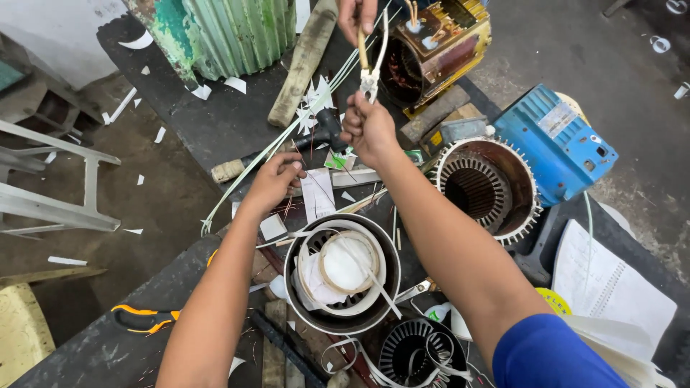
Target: Repairing the internal wiring of an electric motor by stripping insulation, twisting wires, and organizing connections in the stator.
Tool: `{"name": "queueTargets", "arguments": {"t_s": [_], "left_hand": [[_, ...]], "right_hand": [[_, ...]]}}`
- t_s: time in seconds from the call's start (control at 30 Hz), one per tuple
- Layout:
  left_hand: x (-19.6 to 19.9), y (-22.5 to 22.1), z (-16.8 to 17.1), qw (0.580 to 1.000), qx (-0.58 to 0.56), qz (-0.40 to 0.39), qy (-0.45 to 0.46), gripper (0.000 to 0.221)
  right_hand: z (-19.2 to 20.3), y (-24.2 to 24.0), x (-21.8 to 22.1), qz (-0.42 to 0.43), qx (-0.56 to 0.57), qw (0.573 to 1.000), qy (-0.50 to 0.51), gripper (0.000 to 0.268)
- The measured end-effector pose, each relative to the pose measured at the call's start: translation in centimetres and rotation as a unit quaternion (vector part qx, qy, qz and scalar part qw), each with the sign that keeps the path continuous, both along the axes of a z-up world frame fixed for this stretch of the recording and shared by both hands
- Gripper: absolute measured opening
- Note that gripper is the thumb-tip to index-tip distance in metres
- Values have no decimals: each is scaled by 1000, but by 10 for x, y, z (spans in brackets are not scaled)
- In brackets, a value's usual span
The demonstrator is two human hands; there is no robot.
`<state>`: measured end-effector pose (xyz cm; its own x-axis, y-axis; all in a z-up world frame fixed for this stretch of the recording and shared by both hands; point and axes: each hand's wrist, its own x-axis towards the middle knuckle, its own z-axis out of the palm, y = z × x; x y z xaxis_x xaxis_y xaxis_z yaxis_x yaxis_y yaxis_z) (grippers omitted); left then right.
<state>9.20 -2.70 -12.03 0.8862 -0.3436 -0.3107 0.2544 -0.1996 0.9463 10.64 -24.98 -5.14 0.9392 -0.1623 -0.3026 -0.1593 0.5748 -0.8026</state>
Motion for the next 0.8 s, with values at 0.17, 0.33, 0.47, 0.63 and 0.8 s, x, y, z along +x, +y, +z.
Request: {"name": "queueTargets", "arguments": {"t_s": [0.17,0.33,0.47,0.63,0.8], "left_hand": [[-9,4,10,1000,-10,5,0,34],[-35,24,34,1000,-17,25,0,35],[-63,35,64,997,-41,60,6,31],[-99,45,113,995,-49,75,-50,31],[-142,35,173,977,-17,77,-197,30]], "right_hand": [[-4,-5,-32,95,15,995,-5,25],[5,-14,-81,184,26,983,-3,29],[33,-18,-131,204,-19,979,-11,30],[58,-37,-204,210,-60,975,-35,34],[29,-71,-281,105,-122,981,-112,43]]}}
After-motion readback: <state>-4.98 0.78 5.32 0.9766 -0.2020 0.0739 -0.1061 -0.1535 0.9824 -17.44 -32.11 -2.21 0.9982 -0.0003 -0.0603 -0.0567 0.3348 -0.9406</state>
